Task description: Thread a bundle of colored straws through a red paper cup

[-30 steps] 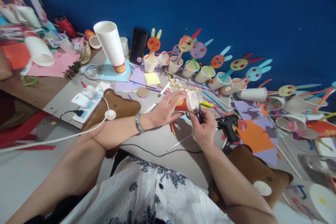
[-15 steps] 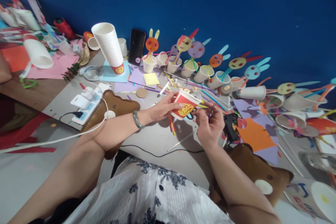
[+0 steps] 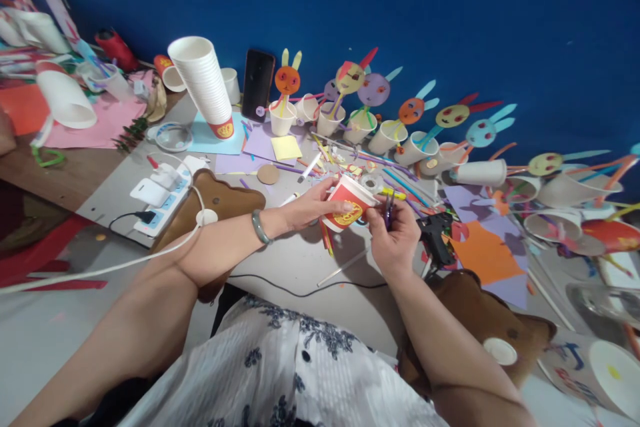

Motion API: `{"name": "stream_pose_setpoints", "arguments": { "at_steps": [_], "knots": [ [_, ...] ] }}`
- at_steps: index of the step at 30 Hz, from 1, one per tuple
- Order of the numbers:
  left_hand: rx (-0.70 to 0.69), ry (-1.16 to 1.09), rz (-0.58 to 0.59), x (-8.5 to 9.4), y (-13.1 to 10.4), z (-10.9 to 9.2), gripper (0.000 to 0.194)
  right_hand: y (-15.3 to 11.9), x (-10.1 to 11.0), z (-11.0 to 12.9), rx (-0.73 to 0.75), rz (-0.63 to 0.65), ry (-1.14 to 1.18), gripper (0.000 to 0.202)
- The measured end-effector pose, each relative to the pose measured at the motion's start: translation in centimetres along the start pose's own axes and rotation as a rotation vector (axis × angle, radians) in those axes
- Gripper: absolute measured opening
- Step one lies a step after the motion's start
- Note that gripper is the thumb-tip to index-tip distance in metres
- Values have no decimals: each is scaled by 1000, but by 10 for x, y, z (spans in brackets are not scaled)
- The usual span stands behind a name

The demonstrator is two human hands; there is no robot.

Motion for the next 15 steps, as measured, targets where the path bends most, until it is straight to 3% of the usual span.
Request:
{"name": "stream_pose_setpoints", "arguments": {
  "at_steps": [6,11,15],
  "knots": [
    [-28,-69,-49,1,3,-2,77,-2,4,8,28,-30,-9,34],
    [-82,-76,-89,1,3,-10,77,-6,-2,24,86,142,-99,42],
    [-93,-68,-86,0,1,-14,73,-10,-6,33,140,209,-197,39]
  ]
}}
Point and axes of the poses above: each hand's wrist, its own y-axis towards the middle knuckle, its own x-axis out of the back of the hand, z = x × y, the point moved 6 cm from there along y, towards the middle knuckle, and after that the axes turned 6 degrees about z, right-handed, at the moved point
